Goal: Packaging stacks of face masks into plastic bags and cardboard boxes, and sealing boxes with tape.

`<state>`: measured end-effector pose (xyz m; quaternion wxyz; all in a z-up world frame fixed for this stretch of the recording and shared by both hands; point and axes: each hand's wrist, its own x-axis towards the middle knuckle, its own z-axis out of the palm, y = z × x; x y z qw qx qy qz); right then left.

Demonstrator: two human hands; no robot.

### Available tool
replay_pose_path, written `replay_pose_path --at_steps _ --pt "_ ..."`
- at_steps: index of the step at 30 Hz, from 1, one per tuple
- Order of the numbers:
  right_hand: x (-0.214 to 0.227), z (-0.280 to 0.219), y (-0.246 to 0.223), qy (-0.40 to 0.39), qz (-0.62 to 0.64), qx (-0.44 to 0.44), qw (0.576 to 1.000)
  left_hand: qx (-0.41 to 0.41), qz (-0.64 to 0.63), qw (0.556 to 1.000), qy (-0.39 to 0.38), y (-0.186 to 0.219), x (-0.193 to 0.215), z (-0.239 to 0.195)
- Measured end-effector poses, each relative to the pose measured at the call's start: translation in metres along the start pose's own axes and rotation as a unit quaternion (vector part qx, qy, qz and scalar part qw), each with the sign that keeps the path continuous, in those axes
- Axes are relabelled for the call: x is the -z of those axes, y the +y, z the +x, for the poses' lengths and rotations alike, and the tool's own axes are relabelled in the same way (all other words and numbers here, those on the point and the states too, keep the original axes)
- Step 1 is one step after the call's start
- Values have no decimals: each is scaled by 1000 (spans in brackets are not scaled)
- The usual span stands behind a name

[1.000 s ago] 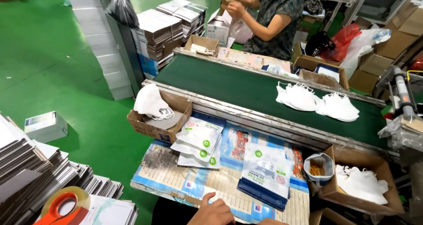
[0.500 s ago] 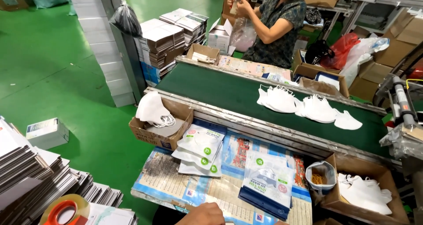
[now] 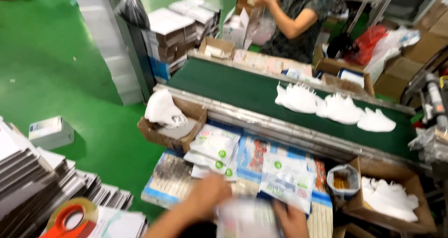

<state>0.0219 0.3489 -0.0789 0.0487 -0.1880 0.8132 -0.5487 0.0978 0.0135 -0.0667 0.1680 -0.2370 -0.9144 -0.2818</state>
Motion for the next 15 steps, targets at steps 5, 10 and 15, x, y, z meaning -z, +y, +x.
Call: replay_pose_path --at_steps 5,10,15 --pt "-108 182 -104 -74 105 65 990 311 309 884 163 20 113 86" --pt "-99 198 -90 -43 -35 148 987 268 302 910 93 -64 21 39" --pt "-17 292 -8 55 -218 230 947 253 306 915 68 -46 37 68"
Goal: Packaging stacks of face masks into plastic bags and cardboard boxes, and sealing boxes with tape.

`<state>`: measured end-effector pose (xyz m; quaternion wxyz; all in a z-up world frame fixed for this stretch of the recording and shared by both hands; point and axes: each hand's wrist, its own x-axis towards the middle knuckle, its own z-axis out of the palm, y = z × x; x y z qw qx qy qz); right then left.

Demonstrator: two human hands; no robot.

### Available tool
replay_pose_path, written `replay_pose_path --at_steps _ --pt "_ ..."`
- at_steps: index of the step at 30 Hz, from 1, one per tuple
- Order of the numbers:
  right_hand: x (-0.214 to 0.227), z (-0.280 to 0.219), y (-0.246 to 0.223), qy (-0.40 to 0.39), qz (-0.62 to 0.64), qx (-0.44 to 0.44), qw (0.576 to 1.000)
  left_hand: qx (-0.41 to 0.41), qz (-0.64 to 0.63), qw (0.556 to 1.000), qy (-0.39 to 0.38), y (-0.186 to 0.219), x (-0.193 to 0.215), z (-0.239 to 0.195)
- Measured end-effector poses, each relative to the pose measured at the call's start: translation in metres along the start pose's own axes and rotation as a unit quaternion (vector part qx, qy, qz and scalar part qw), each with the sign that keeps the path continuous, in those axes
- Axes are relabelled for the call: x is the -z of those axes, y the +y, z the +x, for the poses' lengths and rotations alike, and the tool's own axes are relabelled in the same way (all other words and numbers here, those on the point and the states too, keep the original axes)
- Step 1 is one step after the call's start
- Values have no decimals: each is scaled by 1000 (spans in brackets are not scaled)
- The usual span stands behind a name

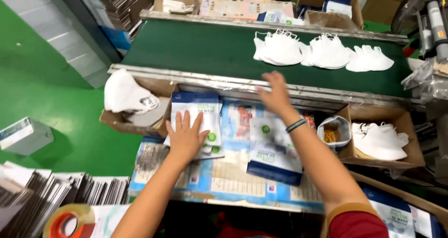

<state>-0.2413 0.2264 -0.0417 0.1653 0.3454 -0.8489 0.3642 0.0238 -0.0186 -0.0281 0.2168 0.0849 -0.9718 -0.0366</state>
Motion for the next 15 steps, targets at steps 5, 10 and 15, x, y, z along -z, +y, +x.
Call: replay_pose_path --at_steps 5,10,15 --pt "21 34 100 126 -96 -130 979 -117 -163 979 -33 57 11 106" --pt "27 44 71 98 -168 -186 963 -105 -90 988 -60 71 -88 253" --pt "33 44 56 -4 -211 -267 940 -2 -170 980 -101 107 -216 361"
